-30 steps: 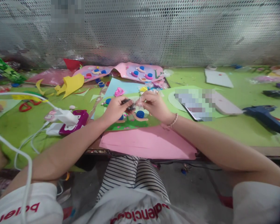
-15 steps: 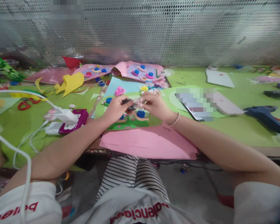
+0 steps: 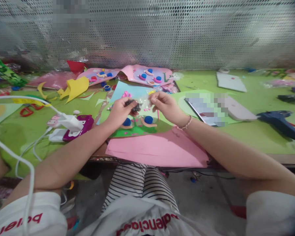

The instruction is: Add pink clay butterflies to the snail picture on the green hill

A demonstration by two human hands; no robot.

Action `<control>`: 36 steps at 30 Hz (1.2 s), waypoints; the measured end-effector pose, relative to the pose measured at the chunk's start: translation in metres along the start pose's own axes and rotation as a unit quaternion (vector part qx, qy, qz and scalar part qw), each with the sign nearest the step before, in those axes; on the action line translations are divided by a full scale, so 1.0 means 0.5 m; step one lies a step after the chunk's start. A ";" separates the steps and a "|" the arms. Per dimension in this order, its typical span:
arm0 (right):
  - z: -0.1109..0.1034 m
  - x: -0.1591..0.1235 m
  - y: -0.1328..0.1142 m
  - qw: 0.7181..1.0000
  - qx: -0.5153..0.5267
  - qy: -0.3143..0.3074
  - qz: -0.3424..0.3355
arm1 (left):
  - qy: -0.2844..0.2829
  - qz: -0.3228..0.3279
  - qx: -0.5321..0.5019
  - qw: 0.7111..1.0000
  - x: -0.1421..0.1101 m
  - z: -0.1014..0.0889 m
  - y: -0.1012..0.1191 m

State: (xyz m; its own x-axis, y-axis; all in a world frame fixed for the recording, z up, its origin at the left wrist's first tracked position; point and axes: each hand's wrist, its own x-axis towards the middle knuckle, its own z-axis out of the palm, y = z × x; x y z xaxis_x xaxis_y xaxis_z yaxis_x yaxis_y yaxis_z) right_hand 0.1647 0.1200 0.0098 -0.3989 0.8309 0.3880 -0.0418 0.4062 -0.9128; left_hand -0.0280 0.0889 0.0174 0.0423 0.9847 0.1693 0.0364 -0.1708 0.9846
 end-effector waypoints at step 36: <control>-0.030 0.017 0.012 0.958 0.237 0.087 0.137 | 0.080 0.002 -0.085 0.993 0.012 0.000 0.001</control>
State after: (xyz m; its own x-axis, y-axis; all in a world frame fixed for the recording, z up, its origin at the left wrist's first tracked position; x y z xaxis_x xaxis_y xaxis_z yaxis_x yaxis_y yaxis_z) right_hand 0.1750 0.1354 0.0097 -0.2977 0.9490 0.1036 -0.3847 -0.0199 -0.9228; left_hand -0.0276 0.0949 0.0188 -0.1174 0.9793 0.1649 -0.1325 -0.1800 0.9747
